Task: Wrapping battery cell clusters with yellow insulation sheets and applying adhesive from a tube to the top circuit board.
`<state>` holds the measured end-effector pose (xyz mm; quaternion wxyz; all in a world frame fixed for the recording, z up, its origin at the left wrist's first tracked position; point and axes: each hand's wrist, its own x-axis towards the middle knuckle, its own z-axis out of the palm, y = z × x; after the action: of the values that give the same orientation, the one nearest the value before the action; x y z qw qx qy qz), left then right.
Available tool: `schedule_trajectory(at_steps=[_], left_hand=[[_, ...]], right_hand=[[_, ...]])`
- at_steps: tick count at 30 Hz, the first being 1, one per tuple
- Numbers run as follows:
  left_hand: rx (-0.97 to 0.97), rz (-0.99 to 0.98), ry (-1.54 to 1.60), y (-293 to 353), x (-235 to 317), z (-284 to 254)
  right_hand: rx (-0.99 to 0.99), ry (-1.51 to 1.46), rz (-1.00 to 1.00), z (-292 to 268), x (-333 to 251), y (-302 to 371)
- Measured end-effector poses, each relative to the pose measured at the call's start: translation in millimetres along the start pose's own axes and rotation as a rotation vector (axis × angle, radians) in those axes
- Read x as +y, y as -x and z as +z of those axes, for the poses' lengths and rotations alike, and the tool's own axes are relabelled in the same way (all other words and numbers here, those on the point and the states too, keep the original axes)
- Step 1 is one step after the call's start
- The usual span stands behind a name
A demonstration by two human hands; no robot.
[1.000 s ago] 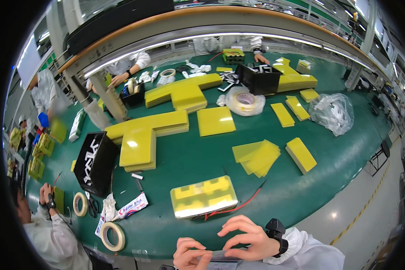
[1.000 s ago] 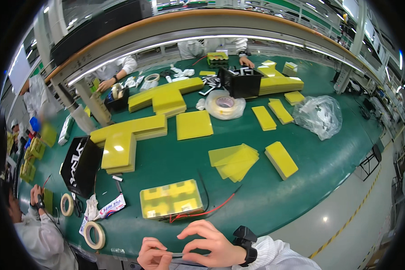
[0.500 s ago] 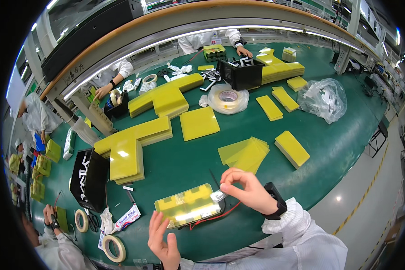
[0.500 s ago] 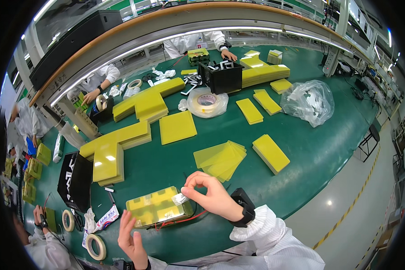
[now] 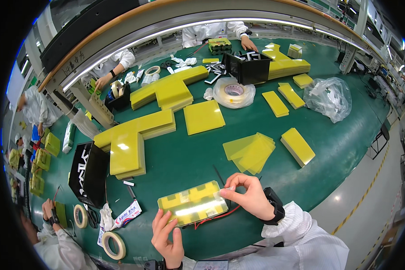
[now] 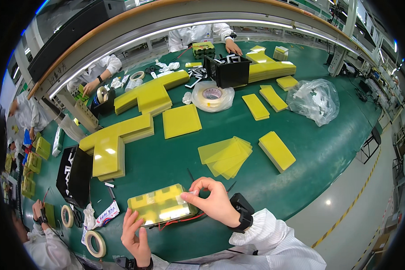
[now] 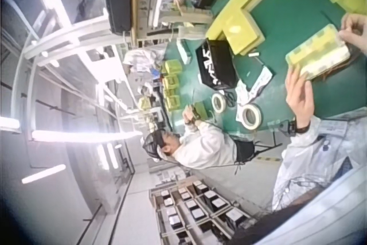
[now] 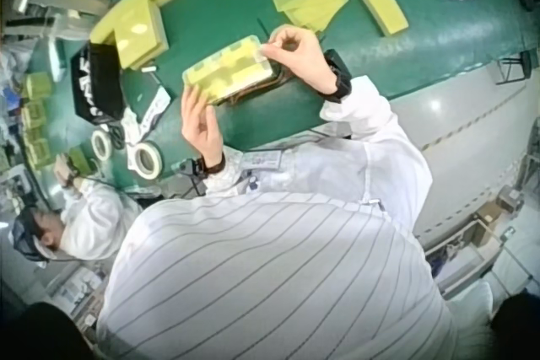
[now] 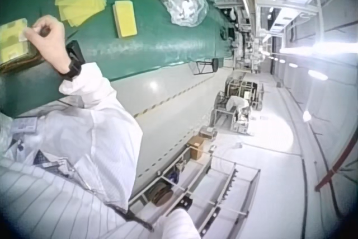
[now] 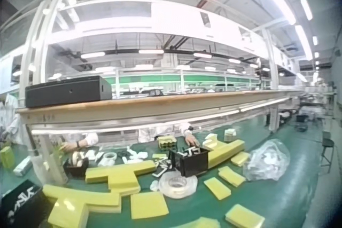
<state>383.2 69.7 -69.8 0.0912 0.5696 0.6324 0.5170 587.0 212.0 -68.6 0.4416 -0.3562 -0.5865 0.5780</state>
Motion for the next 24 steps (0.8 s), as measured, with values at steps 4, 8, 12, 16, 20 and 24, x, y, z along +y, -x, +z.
schedule_trajectory(at_steps=[4, 8, 12, 16, 20, 24], left_hand=[[0.067, 0.019, -0.004, -1, -3, 4], [0.059, 0.056, -0.015, -1, -6, 4], [0.015, 0.104, -0.067, -3, -8, -1], [0.008, 0.120, -0.084, -4, -9, -2], [0.011, 0.116, -0.074, -3, -11, -2], [0.050, 0.101, -0.040, -5, -12, 3]], right_hand=[[0.016, 0.048, 0.003, 6, 5, 0], [-0.020, 0.134, -0.001, 5, 7, -3], [-0.095, 0.204, 0.121, 1, 5, -4], [-0.144, -0.300, 0.374, -2, 11, -1], [-0.153, -0.288, 0.319, -12, 6, -2], [-0.177, -0.245, 0.364, -18, 7, -6]])
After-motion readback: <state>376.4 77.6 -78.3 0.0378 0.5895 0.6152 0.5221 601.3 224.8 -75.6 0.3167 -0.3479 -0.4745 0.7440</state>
